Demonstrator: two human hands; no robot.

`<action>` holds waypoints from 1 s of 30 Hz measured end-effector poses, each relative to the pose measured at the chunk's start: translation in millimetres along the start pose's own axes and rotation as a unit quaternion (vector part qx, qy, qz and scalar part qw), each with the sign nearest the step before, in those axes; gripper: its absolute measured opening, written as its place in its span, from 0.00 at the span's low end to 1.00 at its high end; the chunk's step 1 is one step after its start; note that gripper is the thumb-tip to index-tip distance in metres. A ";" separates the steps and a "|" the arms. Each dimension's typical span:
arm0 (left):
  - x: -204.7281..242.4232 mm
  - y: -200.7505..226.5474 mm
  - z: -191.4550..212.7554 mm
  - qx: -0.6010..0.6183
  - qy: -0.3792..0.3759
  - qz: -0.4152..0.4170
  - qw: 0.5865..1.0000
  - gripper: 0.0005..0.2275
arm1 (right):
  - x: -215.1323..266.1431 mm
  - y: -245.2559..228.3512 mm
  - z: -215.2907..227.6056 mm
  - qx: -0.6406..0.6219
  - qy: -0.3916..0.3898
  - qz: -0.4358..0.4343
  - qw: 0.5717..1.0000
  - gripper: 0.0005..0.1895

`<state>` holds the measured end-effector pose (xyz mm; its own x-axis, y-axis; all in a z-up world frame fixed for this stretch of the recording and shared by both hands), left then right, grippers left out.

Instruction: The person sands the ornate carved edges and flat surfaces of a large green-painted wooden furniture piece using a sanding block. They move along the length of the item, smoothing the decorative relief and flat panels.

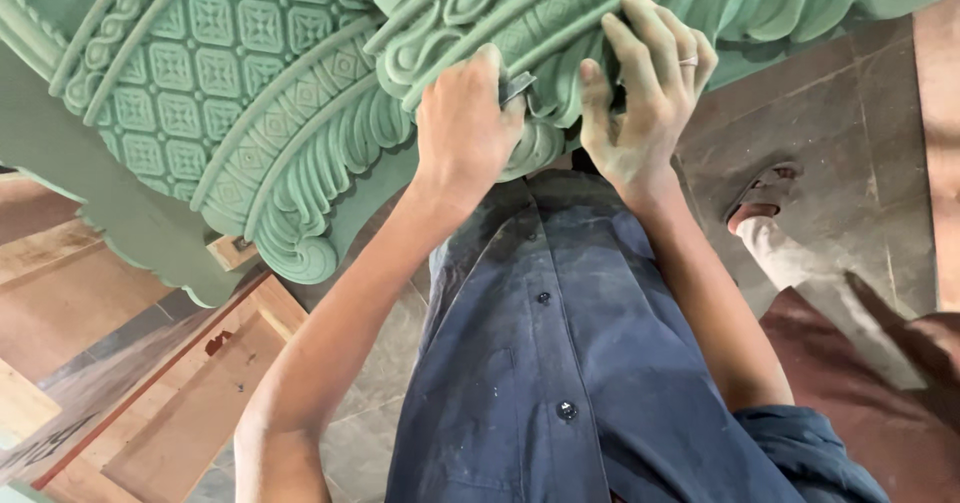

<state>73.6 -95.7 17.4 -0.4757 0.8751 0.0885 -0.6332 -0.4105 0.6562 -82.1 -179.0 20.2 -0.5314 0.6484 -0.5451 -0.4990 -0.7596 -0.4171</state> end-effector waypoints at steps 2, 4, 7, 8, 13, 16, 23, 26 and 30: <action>-0.8 2.7 0.1 -0.022 0.002 -0.014 1.000 0.10 | -2.5 1.7 0.2 0.007 0.001 0.003 1.000 0.16; 2.5 -0.1 -1.9 -0.021 -0.024 -0.007 0.999 0.13 | 2.0 -0.4 -0.4 0.005 -0.009 0.000 1.000 0.16; -0.8 -3.9 -6.5 -0.013 -0.062 0.017 0.998 0.12 | 3.2 0.6 1.9 0.000 -0.002 0.002 1.000 0.17; -4.0 -4.3 -7.9 -0.010 -0.073 0.027 0.997 0.11 | 1.5 1.3 1.7 0.000 -0.004 0.007 1.000 0.17; -9.3 0.0 -2.1 0.020 -0.014 -0.023 0.999 0.12 | 1.8 1.0 -1.0 -0.010 0.007 0.016 1.000 0.16; -3.0 -6.0 -4.9 0.028 -0.031 0.017 0.999 0.13 | 10.2 5.9 3.1 -0.035 -0.001 0.003 0.999 0.17; -1.3 -5.3 3.6 0.029 -0.046 -0.018 0.998 0.09 | 10.8 28.3 21.9 -0.085 0.087 -0.056 0.991 0.11; -1.1 -6.0 2.7 0.069 -0.039 -0.010 0.997 0.11 | 15.3 36.1 21.0 -0.048 0.091 -0.079 0.992 0.12; -14.7 4.8 -8.9 0.061 -0.057 0.001 0.997 0.09 | 13.1 36.2 11.3 0.035 0.056 -0.032 0.997 0.13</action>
<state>72.1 -112.8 12.6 -0.4004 0.9004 0.1703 -0.5497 -0.3847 0.7415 -114.9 -197.5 6.2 -0.4185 0.6829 -0.5987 -0.5778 -0.7088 -0.4046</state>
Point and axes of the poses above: each hand's wrist, its own x-axis away from the middle knuckle, its own z-axis out of the back of the hand, y = z × x, the point moved 6 cm from there along -x, towards the middle knuckle, and after that the axes turned 7 degrees about x, right-handed, at the moved point
